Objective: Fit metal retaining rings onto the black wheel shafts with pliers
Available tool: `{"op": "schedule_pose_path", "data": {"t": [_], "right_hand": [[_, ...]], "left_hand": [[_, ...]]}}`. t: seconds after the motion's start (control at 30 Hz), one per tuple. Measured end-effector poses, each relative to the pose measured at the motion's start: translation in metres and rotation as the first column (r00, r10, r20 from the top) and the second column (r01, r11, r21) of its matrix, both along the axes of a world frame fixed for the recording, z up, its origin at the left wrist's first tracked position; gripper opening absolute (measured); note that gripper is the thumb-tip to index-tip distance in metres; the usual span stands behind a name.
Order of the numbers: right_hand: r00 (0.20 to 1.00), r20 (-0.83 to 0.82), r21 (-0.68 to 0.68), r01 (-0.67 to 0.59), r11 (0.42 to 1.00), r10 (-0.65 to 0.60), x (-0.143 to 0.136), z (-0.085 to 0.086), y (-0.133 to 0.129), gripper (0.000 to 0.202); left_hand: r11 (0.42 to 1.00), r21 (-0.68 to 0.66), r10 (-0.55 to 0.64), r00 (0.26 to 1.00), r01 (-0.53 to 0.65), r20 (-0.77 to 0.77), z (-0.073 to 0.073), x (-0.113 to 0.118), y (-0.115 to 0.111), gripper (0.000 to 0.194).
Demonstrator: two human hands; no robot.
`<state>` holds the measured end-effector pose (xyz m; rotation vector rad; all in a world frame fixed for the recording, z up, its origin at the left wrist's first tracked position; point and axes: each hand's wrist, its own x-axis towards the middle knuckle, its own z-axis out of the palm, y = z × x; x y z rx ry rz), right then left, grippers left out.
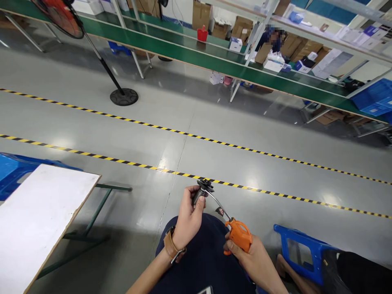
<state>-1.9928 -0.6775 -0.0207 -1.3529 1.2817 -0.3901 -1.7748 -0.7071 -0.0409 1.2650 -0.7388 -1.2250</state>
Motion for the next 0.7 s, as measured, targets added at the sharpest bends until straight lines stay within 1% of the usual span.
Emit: {"op": "schedule_pose_path", "data": {"t": [0.07, 0.1, 0.2, 0.3, 0.33, 0.43, 0.53, 0.63, 0.7], "right_hand": [[0.986, 0.154, 0.183, 0.028, 0.983, -0.057, 0.001, -0.008, 0.0, 0.031], [0.972, 0.221, 0.245, 0.03, 0.969, -0.086, 0.001, -0.013, 0.002, 0.034], [0.913, 0.374, 0.362, 0.018, 0.932, -0.163, 0.002, -0.029, 0.008, 0.041], [0.861, 0.442, 0.446, 0.032, 0.895, -0.251, -0.002, -0.045, 0.015, 0.048], [0.857, 0.452, 0.457, 0.017, 0.89, -0.248, -0.004, -0.049, 0.018, 0.049], [0.857, 0.481, 0.47, -0.077, 0.879, -0.182, -0.012, -0.061, 0.029, 0.052], [0.819, 0.535, 0.5, -0.109, 0.859, -0.207, -0.021, -0.069, 0.04, 0.06], [0.748, 0.632, 0.493, -0.19, 0.849, -0.2, -0.024, -0.07, 0.043, 0.069], [0.696, 0.691, 0.485, -0.247, 0.839, -0.195, -0.022, -0.064, 0.041, 0.068]], "left_hand": [[1.0, 0.017, -0.004, 0.993, 0.006, -0.114, -0.002, 0.002, -0.005, 0.035], [1.0, 0.026, 0.002, 0.987, 0.002, -0.158, -0.002, 0.004, -0.007, 0.036], [0.995, 0.099, 0.046, 0.959, -0.019, -0.28, -0.003, 0.011, -0.012, 0.04], [0.985, 0.17, 0.072, 0.926, -0.008, -0.37, -0.006, 0.016, -0.013, 0.043], [0.982, 0.187, 0.079, 0.916, -0.004, -0.393, -0.008, 0.017, -0.012, 0.043], [0.978, 0.206, 0.078, 0.887, 0.019, -0.454, -0.015, 0.018, -0.01, 0.041], [0.982, 0.18, 0.043, 0.862, 0.057, -0.505, -0.02, 0.018, -0.008, 0.038], [0.986, 0.137, -0.002, 0.841, 0.09, -0.541, -0.022, 0.019, -0.005, 0.038], [0.986, 0.115, -0.033, 0.827, 0.117, -0.561, -0.022, 0.021, -0.005, 0.037]]}}
